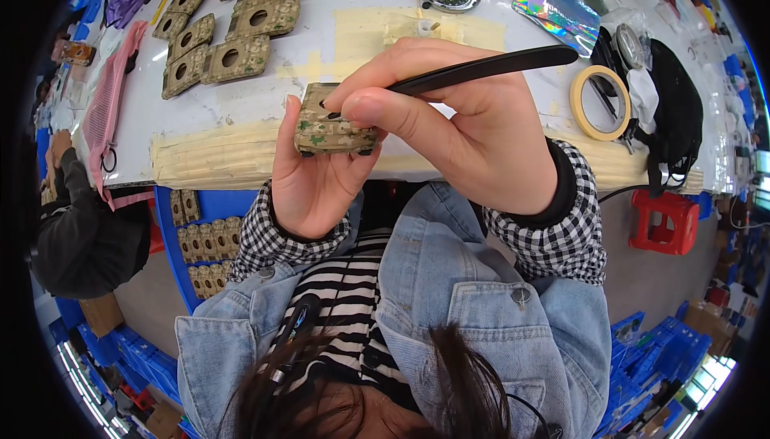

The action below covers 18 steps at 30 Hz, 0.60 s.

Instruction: Detailing camouflage patterns on plastic toy tank turret components using a small paintbrush.

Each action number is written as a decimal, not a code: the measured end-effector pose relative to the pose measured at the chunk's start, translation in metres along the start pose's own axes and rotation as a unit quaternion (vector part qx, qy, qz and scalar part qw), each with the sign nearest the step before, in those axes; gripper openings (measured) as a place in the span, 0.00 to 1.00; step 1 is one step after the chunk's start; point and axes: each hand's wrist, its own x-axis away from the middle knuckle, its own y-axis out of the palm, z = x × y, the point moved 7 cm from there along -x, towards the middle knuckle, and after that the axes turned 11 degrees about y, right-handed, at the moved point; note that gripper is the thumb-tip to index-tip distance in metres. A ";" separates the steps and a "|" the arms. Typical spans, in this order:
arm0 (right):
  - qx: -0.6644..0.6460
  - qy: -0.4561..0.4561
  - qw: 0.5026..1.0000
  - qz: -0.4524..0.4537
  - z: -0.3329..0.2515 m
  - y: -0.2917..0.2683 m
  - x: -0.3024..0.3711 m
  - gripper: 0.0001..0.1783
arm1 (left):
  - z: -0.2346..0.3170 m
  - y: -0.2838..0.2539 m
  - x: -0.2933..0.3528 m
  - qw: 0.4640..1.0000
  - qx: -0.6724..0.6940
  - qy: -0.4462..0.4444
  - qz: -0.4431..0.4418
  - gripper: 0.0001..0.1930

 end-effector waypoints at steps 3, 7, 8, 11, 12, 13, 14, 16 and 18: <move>-0.001 -0.002 1.000 -0.001 0.000 0.000 0.000 0.13 | 0.000 0.001 0.000 1.000 0.001 0.001 -0.007 0.29; -0.007 0.000 1.000 -0.003 0.000 0.001 -0.001 0.13 | 0.001 0.000 0.000 1.000 -0.003 0.003 -0.003 0.29; -0.005 -0.001 1.000 -0.003 0.000 0.001 -0.001 0.13 | 0.001 0.001 0.000 1.000 -0.004 0.002 -0.003 0.29; -0.002 -0.002 1.000 -0.004 -0.001 0.000 -0.001 0.13 | 0.001 0.001 -0.001 1.000 -0.006 0.001 -0.002 0.29; -0.002 -0.002 1.000 -0.005 -0.001 0.000 -0.001 0.14 | 0.001 0.001 -0.001 1.000 -0.006 0.001 -0.001 0.29; -0.002 -0.002 1.000 -0.005 -0.001 0.000 -0.001 0.14 | 0.001 0.001 -0.001 1.000 -0.007 0.001 -0.001 0.29; -0.003 -0.001 1.000 -0.004 -0.001 0.000 -0.002 0.14 | 0.001 0.001 -0.001 1.000 -0.008 0.002 -0.001 0.29; -0.006 0.002 1.000 -0.002 -0.001 0.000 -0.001 0.14 | 0.001 0.000 0.000 1.000 -0.012 0.002 -0.001 0.29; -0.008 0.006 1.000 -0.001 -0.001 0.000 -0.001 0.14 | 0.002 -0.001 0.000 1.000 -0.018 0.001 0.000 0.29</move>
